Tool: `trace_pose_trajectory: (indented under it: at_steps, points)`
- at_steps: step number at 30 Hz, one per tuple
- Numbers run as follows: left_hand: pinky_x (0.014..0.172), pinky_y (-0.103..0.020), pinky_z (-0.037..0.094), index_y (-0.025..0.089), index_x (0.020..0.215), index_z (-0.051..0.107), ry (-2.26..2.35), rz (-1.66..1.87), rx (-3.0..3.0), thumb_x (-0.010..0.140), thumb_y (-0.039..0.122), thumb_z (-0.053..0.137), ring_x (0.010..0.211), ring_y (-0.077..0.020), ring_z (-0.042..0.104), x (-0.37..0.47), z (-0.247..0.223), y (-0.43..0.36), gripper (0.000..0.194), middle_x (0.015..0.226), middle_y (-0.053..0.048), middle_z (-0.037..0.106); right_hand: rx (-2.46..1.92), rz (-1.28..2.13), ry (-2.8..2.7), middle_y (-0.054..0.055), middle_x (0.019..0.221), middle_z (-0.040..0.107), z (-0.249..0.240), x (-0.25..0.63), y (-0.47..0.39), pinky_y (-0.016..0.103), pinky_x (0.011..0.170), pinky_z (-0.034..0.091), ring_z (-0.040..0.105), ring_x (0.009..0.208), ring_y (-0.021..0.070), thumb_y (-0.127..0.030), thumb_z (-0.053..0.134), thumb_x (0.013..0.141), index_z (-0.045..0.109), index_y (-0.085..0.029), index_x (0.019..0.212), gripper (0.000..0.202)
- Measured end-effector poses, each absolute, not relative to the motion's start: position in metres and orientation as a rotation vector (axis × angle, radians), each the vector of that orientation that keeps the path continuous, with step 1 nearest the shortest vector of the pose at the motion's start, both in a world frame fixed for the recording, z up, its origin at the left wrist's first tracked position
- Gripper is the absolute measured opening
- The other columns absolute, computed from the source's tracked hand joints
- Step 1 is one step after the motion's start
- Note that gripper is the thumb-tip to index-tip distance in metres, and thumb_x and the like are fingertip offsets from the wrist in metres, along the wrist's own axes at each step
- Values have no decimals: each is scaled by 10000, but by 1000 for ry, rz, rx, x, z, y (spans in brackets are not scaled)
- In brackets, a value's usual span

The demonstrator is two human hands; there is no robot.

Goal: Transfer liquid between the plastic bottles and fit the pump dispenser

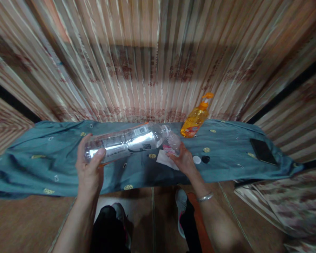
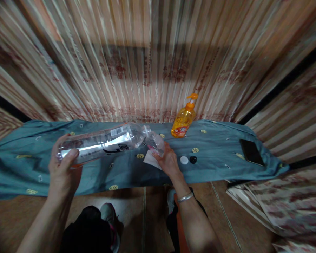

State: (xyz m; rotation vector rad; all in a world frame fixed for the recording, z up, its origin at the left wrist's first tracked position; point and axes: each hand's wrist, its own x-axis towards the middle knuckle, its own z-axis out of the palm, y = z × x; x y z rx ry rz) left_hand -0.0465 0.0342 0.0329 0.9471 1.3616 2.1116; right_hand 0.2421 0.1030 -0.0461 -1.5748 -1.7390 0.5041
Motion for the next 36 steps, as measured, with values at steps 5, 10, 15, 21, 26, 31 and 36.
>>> trace_pose_trajectory:
  at_steps: [5, 10, 15, 21, 26, 31, 36]
  points:
    - [927, -379, 508, 293, 1191, 682, 1338, 2093, 994, 585, 453, 878, 962, -210, 632, -44, 29, 43, 657, 1064, -11, 671, -1580, 474, -1744, 103, 1077, 773, -45, 244, 104, 468, 846, 607, 752, 1015, 350, -400, 750, 786, 567, -230, 1232, 511]
    - [978, -390, 491, 282, 1179, 691, 1308, 2119, 1016, 564, 446, 896, 1019, -224, 627, -45, 32, 52, 669, 1087, -19, 673, -1611, 495, -1725, 104, 1079, 775, -45, 245, 106, 449, 841, 608, 753, 1015, 335, -391, 757, 777, 576, -226, 1187, 478]
    - [1022, -413, 470, 270, 1140, 706, 1272, 2101, 1007, 523, 451, 924, 1010, -224, 625, -45, 38, 55, 679, 1066, -19, 675, -1564, 477, -1713, 88, 1052, 780, -49, 247, 107, 438, 832, 610, 758, 997, 323, -384, 759, 773, 582, -234, 1176, 466]
    - [1025, -407, 468, 291, 1144, 711, 1268, 2119, 965, 524, 445, 927, 991, -210, 625, -42, 34, 52, 674, 1054, -5, 681, -1571, 479, -1725, 82, 1031, 783, -46, 247, 105, 436, 823, 611, 762, 978, 323, -371, 752, 784, 584, -240, 1166, 437]
    - [1019, -391, 458, 300, 1133, 723, 1248, 2122, 943, 530, 411, 924, 974, -193, 622, -43, 32, 49, 646, 1050, 9, 672, -1572, 513, -1723, 105, 1120, 775, -41, 246, 103, 428, 870, 604, 749, 1060, 321, -348, 761, 784, 564, -218, 1225, 500]
    - [1015, -415, 456, 316, 1123, 733, 1273, 2127, 937, 495, 422, 932, 978, -199, 611, -45, 30, 49, 668, 1053, 13, 673, -1591, 533, -1729, 121, 1150, 769, -37, 246, 102, 441, 899, 597, 743, 1082, 330, -337, 760, 781, 562, -200, 1228, 508]
    - [1003, -440, 456, 321, 1129, 731, 1288, 2139, 931, 498, 410, 918, 953, -203, 601, -48, 27, 49, 664, 1024, 13, 663, -1590, 544, -1724, 117, 1141, 774, -35, 245, 101, 441, 899, 598, 745, 1075, 336, -324, 765, 780, 562, -213, 1235, 511]
